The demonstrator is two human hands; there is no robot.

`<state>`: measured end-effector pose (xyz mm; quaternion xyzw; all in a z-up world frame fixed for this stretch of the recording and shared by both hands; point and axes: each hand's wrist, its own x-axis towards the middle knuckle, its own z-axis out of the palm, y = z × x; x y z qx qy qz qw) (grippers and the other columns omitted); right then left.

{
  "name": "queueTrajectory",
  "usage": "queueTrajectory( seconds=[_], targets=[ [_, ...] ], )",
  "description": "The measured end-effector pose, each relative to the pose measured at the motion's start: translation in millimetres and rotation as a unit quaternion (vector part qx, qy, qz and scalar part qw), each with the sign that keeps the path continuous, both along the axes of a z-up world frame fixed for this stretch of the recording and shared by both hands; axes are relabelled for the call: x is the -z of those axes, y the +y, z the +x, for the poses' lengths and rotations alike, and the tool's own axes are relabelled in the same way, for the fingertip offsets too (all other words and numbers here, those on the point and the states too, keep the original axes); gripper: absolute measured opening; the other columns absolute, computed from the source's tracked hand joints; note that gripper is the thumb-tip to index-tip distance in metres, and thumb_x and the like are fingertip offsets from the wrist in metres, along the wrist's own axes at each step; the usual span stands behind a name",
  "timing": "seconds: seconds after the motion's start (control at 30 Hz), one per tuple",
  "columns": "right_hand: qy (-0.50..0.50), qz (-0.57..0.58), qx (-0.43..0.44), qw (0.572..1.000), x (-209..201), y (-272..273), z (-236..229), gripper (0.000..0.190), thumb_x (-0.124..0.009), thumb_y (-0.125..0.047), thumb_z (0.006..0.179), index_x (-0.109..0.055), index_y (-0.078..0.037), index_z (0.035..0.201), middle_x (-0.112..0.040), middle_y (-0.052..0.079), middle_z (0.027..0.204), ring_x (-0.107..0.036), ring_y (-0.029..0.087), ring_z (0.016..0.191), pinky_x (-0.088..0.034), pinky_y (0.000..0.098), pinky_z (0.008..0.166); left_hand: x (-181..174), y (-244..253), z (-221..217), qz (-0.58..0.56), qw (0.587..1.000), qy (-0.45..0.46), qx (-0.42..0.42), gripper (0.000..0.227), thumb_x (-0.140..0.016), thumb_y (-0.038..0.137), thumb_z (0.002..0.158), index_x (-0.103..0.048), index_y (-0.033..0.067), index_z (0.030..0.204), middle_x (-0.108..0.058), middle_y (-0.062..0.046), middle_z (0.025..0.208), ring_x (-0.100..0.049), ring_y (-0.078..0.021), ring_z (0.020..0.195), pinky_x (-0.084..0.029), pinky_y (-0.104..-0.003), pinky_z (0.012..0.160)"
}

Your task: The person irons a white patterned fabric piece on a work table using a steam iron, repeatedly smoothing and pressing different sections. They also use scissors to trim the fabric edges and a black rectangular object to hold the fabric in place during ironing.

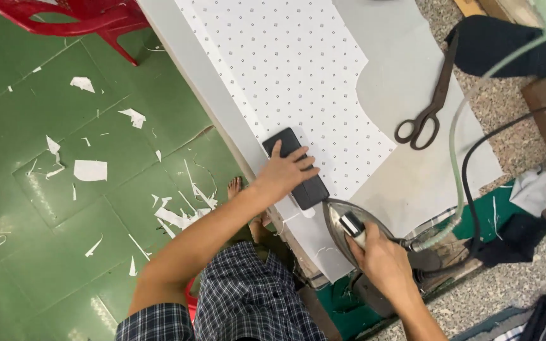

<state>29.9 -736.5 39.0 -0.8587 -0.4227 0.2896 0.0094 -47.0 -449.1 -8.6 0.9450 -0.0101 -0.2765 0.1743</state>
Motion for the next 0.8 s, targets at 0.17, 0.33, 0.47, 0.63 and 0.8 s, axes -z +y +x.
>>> queueTrajectory(
  seconds=[0.17, 0.33, 0.47, 0.63, 0.8],
  targets=[
    [0.092, -0.211, 0.112, 0.967, -11.1, -20.0, 8.7, 0.06, -0.041, -0.056, 0.098, -0.037, -0.015, 0.141, -0.077, 0.02, 0.101, -0.072, 0.047, 0.091, -0.055, 0.057, 0.076, 0.9, -43.8, -11.1, 0.003, 0.998, 0.052, 0.034, 0.1, -0.078, -0.001, 0.082, -0.022, 0.0246, 0.161, -0.016, -0.005, 0.169, -0.005, -0.0285, 0.156, -0.015, -0.076, 0.115],
    [0.065, -0.163, 0.211, 0.962, -26.6, -35.9, 37.8, 0.057, -0.058, -0.054, 0.092, -0.05, -0.014, 0.132, -0.076, 0.023, 0.108, -0.072, 0.05, 0.098, -0.055, 0.0571, 0.078, -9.9, -62.0, -17.4, -0.008, 0.997, 0.05, 0.063, 0.107, -0.085, 0.004, 0.077, -0.021, 0.022, 0.161, -0.012, -0.006, 0.17, -0.004, -0.0307, 0.157, -0.016, -0.076, 0.115],
    [0.072, -0.216, 0.31, 0.923, -76.2, 8.2, 59.1, 0.061, -0.066, -0.048, 0.091, -0.055, -0.013, 0.14, -0.077, 0.017, 0.12, -0.072, 0.043, 0.108, -0.056, 0.053, 0.082, -8.2, -61.0, -23.0, -0.002, 0.996, 0.025, 0.088, 0.109, -0.085, 0.004, 0.078, -0.018, 0.02, 0.162, -0.011, -0.008, 0.17, -0.005, -0.032, 0.157, -0.018, -0.076, 0.113],
    [0.027, -0.105, 0.23, 0.967, -96.9, 66.0, 80.4, 0.069, -0.059, -0.041, 0.093, -0.042, -0.014, 0.154, -0.078, 0.022, 0.081, -0.071, 0.039, 0.06, -0.051, 0.049, 0.057, 35.9, -38.3, -53.2, -0.051, 0.982, -0.166, 0.075, 0.091, -0.082, 0.019, 0.079, -0.033, 0.019, 0.156, -0.022, -0.008, 0.168, -0.016, -0.0284, 0.157, -0.013, -0.065, 0.122],
    [0.012, -0.009, 0.224, 0.975, -116.9, 177.5, 74.6, 0.063, -0.059, -0.033, 0.095, -0.041, -0.011, 0.152, -0.073, 0.03, 0.081, -0.067, 0.049, 0.062, -0.041, 0.0516, 0.057, 14.9, 81.3, -69.0, -0.089, 0.934, -0.341, -0.051, 0.057, -0.048, 0.04, 0.103, -0.043, 0.0113, 0.152, -0.034, -0.007, 0.164, -0.022, -0.0283, 0.155, -0.01, -0.053, 0.13]
  ],
)
